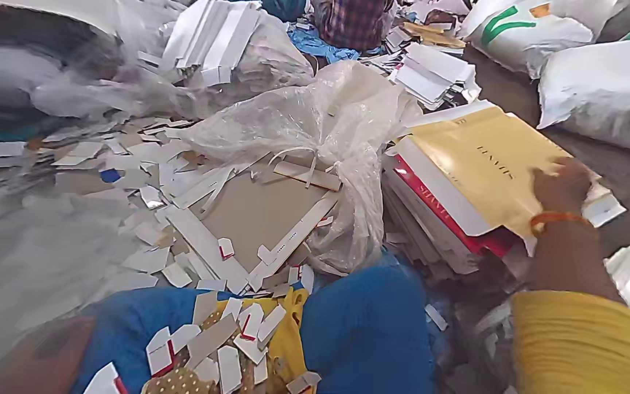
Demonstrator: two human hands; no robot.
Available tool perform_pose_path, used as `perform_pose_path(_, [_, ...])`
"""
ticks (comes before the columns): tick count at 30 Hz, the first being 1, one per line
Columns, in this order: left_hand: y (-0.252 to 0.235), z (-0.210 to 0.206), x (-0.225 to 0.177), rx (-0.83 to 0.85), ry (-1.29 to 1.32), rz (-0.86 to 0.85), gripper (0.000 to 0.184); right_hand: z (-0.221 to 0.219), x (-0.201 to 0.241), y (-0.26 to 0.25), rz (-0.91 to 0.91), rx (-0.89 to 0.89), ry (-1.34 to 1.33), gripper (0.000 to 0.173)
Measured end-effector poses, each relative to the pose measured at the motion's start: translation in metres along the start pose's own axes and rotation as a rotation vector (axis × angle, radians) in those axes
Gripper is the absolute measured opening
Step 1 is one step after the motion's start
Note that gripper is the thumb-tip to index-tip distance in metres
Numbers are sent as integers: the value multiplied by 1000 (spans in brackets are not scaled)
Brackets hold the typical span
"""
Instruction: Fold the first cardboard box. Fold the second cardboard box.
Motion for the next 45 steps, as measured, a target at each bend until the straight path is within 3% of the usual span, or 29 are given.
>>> perform_pose_path(2, [3, -1, -10, 21, -17, 8, 46, -41, 69, 10, 170, 267, -26, 61])
perform_pose_path(5, [10, 4, -10, -14, 8, 6, 45, -100, 126, 52, 170, 493, 243, 93])
perform_pose_path(8, [10, 6, 3, -71, 41, -58, 42, -116, 138, 70, 145, 497, 416, 95])
perform_pose_path(14, [7, 3, 4, -59, 58, -57, 45, -129, 127, 109, 213, 496, 422, 90])
perform_pose_path(19, [7, 4, 3, -24, 48, -100, 39, -154, 110, 113, 341, 347, 448, 62])
perform_pose_path(22, [7, 3, 0, -58, 48, -83, 40, -162, 106, 96, 345, 349, 477, 56])
perform_pose_path(25, [17, 10, -20, -4, 42, 50, 40, -162, 115, 90, 289, 393, 437, 56])
perform_pose_path(27, [13, 7, -7, -122, 23, -67, 33, -155, 148, 92, 263, 405, 463, 55])
perform_pose_path(30, [11, 5, -2, -120, 22, -81, 33, -161, 236, 134, 555, 374, 351, 45])
perform_pose_path(32, [8, 5, -4, -105, 11, -48, 31, -197, 296, 183, 776, 581, 263, 30])
perform_pose_path(34, [7, 5, -5, -102, 3, -35, 30, -253, 328, 236, 925, 861, 374, 50])
perform_pose_path(36, [9, 6, -5, -117, 21, -60, 30, -303, 331, 276, 1066, 954, 518, 68])
perform_pose_path(38, [12, 8, -2, -137, 50, -95, 32, -337, 322, 299, 1151, 992, 614, 63])
perform_pose_path(42, [14, 10, 4, -158, 108, -92, 31, -330, 332, 287, 1104, 1049, 644, 24])
perform_pose_path(45, [14, 10, 4, -151, 142, -66, 29, -294, 346, 276, 1118, 1020, 484, 19])
Point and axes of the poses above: each hand's wrist, its own y-axis away from the middle knuckle, its own z-axis out of the back of the hand, x = y × z, the point moved 7 cm from there along -y, towards the middle knuckle, and after that the axes turned 8 degrees about x, right-handed, at the moved point
